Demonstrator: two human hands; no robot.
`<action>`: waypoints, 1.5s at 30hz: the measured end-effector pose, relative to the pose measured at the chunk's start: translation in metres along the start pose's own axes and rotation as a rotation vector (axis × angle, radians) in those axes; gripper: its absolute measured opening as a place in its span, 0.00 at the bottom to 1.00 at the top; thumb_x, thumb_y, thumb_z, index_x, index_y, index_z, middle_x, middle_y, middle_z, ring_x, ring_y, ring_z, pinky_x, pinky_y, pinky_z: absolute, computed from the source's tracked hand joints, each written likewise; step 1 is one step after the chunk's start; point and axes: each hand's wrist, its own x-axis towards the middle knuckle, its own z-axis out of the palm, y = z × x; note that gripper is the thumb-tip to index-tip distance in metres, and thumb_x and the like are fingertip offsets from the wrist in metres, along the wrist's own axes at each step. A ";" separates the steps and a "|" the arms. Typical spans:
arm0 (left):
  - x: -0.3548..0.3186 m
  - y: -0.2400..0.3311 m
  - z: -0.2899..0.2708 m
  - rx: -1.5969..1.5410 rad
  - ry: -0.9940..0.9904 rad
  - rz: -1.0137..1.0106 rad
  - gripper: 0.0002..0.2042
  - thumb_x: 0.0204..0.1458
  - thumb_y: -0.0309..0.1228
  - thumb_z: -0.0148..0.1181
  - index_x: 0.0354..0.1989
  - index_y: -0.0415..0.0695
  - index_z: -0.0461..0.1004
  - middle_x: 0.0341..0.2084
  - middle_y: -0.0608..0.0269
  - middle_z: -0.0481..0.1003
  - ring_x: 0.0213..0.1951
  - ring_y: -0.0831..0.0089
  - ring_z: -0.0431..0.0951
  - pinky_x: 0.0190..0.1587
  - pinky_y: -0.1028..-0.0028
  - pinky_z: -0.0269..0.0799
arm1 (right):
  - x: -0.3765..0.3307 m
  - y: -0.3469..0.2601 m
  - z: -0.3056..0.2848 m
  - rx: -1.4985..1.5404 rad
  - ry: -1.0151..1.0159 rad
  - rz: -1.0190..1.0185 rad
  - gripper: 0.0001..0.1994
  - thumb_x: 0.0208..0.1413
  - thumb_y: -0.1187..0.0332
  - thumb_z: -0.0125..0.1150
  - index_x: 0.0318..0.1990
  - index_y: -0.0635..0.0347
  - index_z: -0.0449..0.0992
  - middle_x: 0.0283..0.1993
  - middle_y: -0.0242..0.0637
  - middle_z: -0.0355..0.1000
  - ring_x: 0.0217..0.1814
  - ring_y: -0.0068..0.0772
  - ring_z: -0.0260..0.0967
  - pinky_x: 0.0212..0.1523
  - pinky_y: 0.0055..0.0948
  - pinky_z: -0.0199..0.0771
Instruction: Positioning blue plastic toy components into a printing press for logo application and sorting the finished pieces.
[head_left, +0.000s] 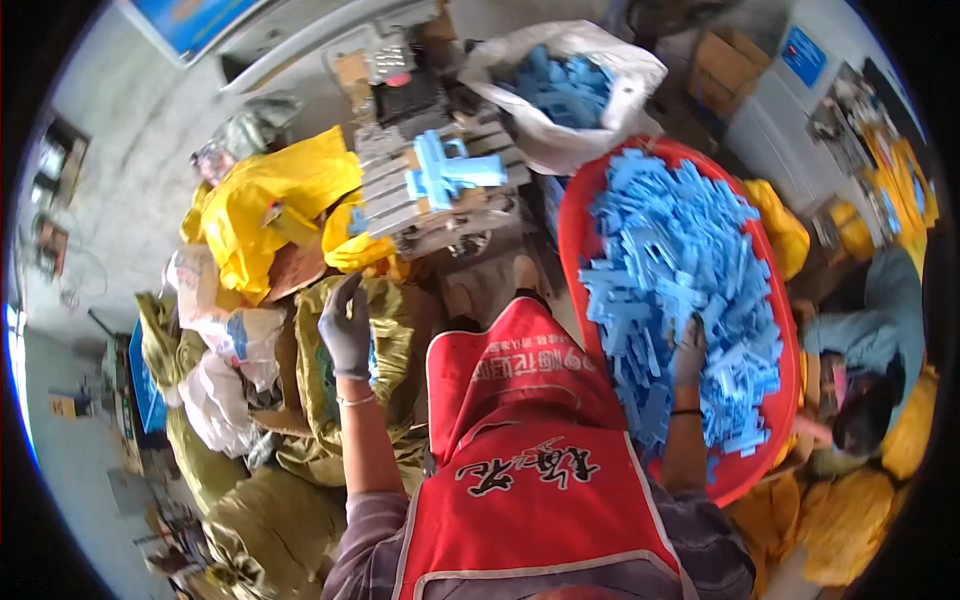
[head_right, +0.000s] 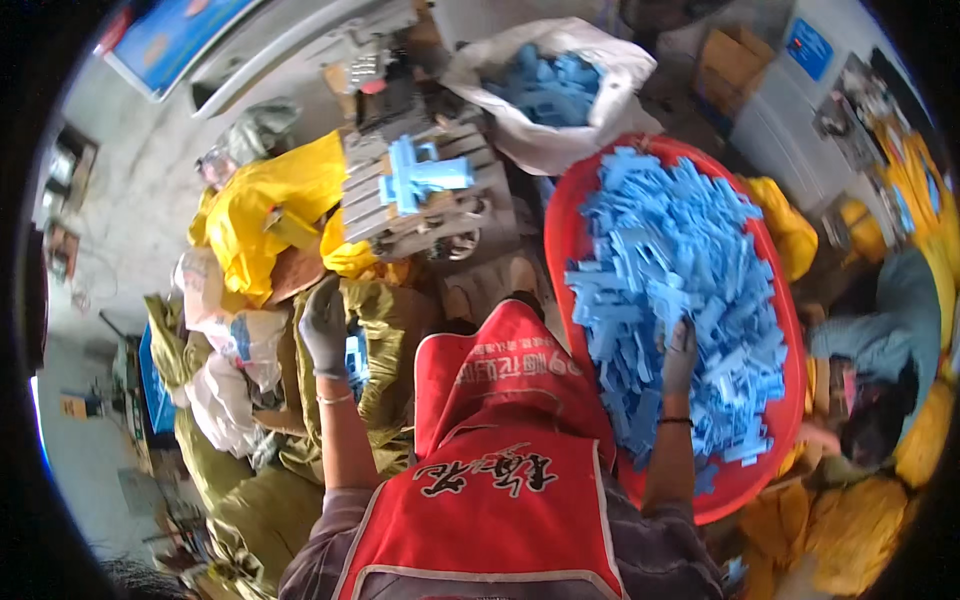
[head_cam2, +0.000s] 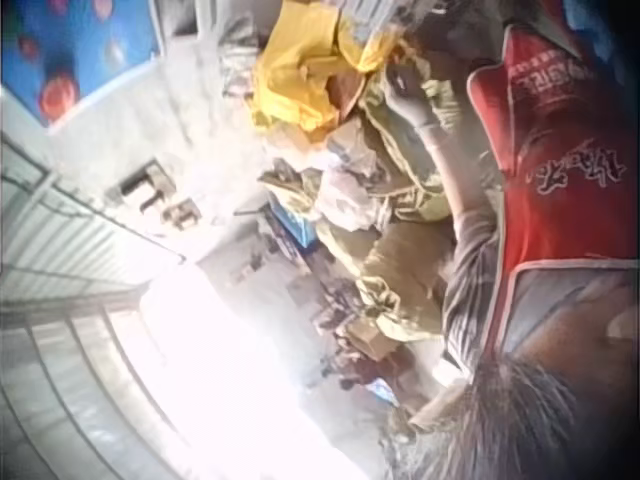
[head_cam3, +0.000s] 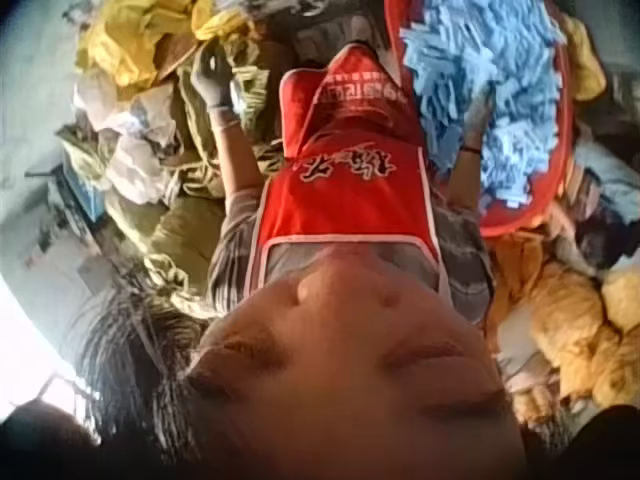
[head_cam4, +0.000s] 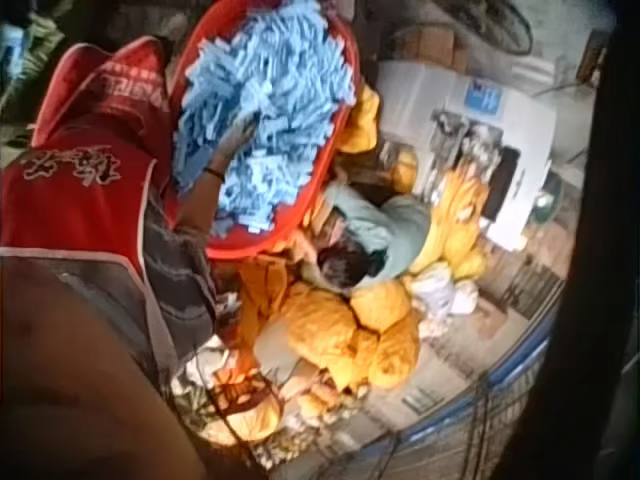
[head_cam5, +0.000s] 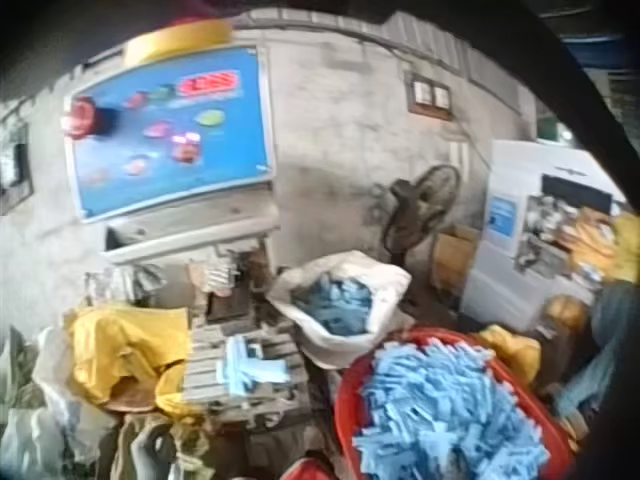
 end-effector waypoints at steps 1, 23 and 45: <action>0.011 0.011 -0.002 0.044 0.035 0.053 0.11 0.58 0.26 0.59 0.47 0.38 0.80 0.44 0.52 0.81 0.48 0.59 0.81 0.53 0.66 0.73 | 0.000 -0.009 -0.003 0.082 -0.132 -0.020 0.27 0.69 0.44 0.45 0.53 0.63 0.73 0.42 0.37 0.76 0.33 0.25 0.71 0.30 0.25 0.70; 0.125 0.063 0.054 -0.191 -0.339 0.105 0.25 0.48 0.28 0.69 0.56 0.41 0.73 0.48 0.50 0.78 0.47 0.55 0.80 0.50 0.63 0.75 | -0.035 -0.094 0.084 0.010 -0.384 -0.121 0.20 0.71 0.55 0.46 0.56 0.61 0.70 0.48 0.37 0.72 0.43 0.30 0.72 0.43 0.29 0.73; 0.058 0.007 0.003 -0.261 0.030 -0.063 0.21 0.47 0.27 0.71 0.52 0.40 0.77 0.41 0.56 0.82 0.44 0.70 0.82 0.50 0.71 0.77 | 0.020 -0.240 0.287 -0.324 -0.676 -0.933 0.23 0.58 0.74 0.61 0.63 0.60 0.70 0.57 0.42 0.72 0.57 0.40 0.71 0.60 0.34 0.69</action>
